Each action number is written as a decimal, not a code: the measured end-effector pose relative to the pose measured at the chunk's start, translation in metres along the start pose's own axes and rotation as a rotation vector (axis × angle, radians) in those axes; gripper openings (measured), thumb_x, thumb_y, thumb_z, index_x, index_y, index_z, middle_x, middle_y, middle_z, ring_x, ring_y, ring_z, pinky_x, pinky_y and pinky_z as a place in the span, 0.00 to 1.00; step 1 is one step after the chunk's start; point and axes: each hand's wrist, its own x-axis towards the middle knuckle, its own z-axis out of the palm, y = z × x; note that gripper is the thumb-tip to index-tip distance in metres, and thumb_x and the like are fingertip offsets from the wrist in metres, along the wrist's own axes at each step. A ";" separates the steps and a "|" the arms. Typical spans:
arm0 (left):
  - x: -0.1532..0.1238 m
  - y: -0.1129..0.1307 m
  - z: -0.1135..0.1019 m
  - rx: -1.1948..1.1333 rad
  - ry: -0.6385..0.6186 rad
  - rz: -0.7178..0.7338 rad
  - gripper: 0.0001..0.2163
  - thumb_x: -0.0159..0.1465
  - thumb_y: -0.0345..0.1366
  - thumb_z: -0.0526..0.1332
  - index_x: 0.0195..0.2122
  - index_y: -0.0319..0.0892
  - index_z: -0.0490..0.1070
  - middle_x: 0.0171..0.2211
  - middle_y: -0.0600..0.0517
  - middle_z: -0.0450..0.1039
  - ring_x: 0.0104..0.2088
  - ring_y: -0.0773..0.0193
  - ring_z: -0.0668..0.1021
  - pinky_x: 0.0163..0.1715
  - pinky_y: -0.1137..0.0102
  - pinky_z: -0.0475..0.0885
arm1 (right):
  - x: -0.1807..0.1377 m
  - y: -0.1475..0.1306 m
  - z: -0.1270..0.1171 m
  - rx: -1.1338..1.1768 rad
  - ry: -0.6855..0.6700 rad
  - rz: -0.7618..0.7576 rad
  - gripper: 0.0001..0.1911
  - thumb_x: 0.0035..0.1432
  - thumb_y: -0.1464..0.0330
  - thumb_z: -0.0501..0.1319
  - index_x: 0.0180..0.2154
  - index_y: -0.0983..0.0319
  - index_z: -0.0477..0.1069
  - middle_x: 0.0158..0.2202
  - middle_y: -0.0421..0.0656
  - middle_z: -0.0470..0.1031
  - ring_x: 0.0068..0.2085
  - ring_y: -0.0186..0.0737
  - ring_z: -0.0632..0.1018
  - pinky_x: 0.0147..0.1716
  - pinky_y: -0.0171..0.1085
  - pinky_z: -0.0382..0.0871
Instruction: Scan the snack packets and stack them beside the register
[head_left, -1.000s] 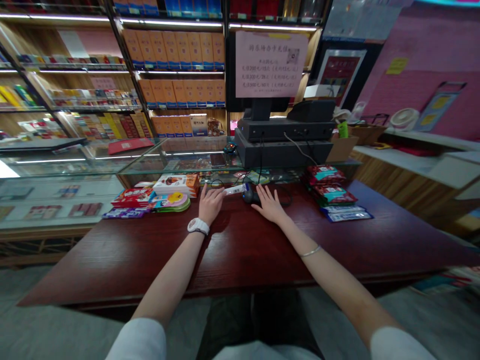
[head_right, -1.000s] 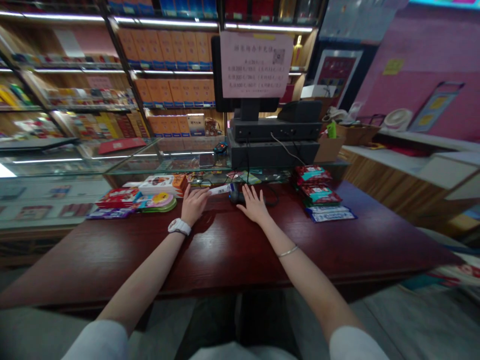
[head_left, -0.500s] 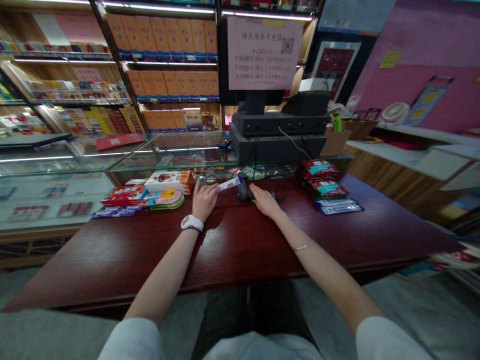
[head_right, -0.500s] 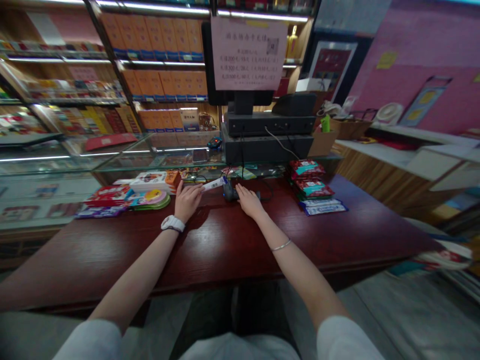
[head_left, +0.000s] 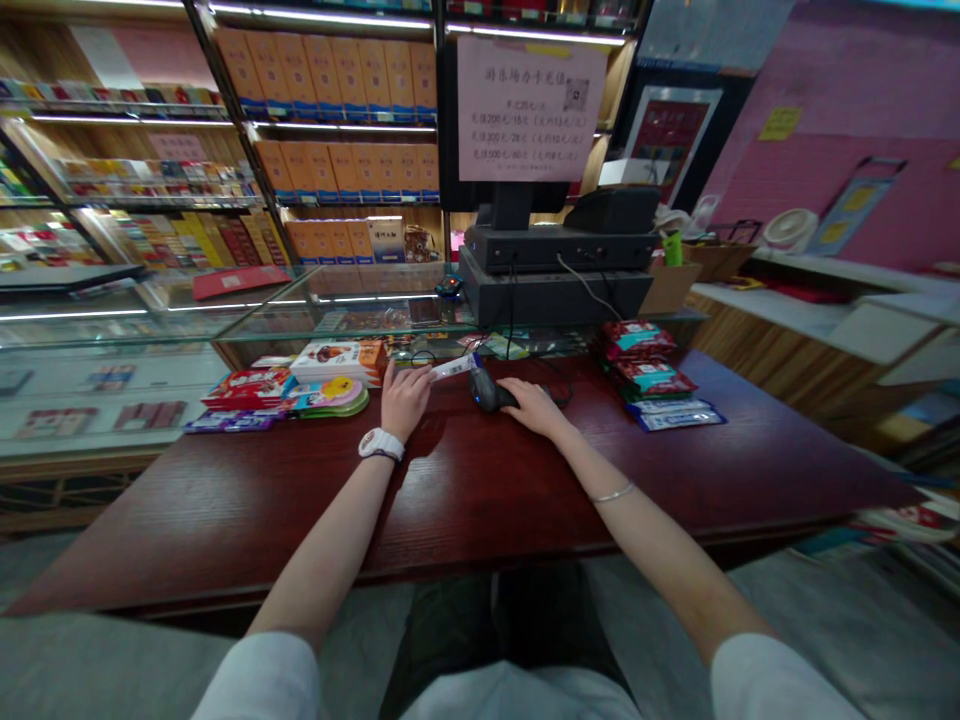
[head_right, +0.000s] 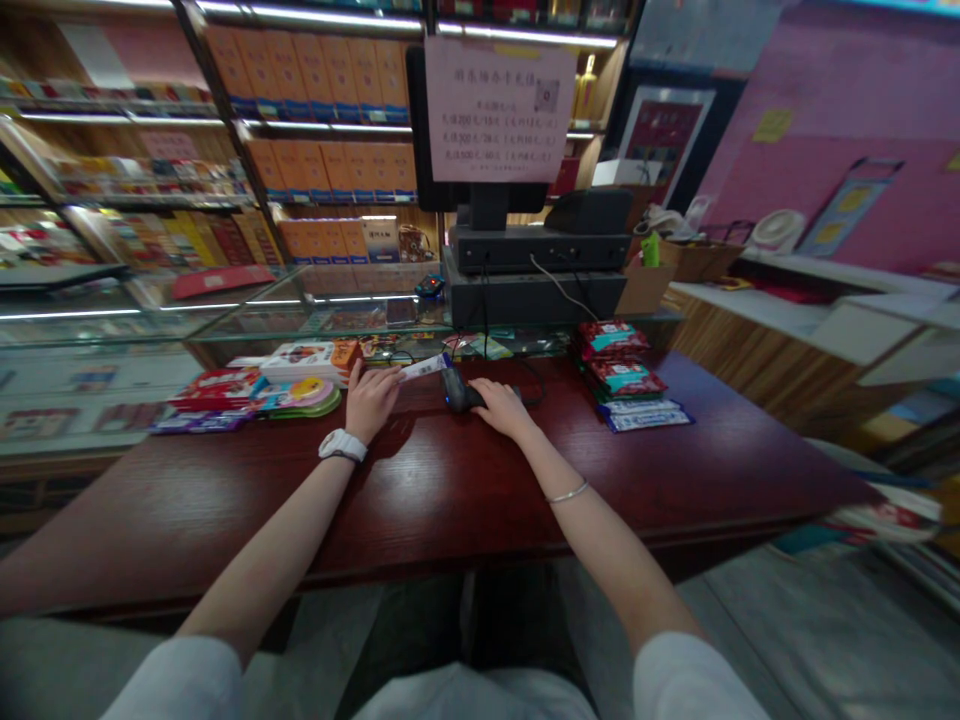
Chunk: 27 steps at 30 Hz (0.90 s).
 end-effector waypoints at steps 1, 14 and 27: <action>0.000 -0.001 -0.001 0.001 0.006 -0.005 0.11 0.67 0.32 0.55 0.44 0.50 0.76 0.49 0.53 0.79 0.46 0.57 0.79 0.67 0.47 0.52 | 0.000 0.000 -0.001 -0.004 0.002 0.000 0.28 0.62 0.68 0.59 0.63 0.58 0.60 0.62 0.50 0.67 0.60 0.50 0.71 0.55 0.50 0.65; -0.001 -0.015 -0.005 0.054 0.019 -0.089 0.10 0.66 0.32 0.56 0.42 0.48 0.77 0.47 0.51 0.80 0.45 0.55 0.78 0.66 0.47 0.54 | -0.005 -0.003 -0.022 0.165 0.242 -0.084 0.27 0.64 0.61 0.54 0.63 0.60 0.59 0.59 0.50 0.70 0.59 0.49 0.72 0.58 0.49 0.67; -0.004 -0.018 0.000 0.087 0.009 -0.074 0.10 0.66 0.32 0.57 0.44 0.49 0.76 0.47 0.52 0.80 0.45 0.55 0.78 0.66 0.49 0.54 | -0.009 -0.024 -0.026 0.232 0.222 -0.156 0.25 0.64 0.61 0.53 0.61 0.58 0.62 0.58 0.48 0.72 0.58 0.49 0.73 0.58 0.49 0.67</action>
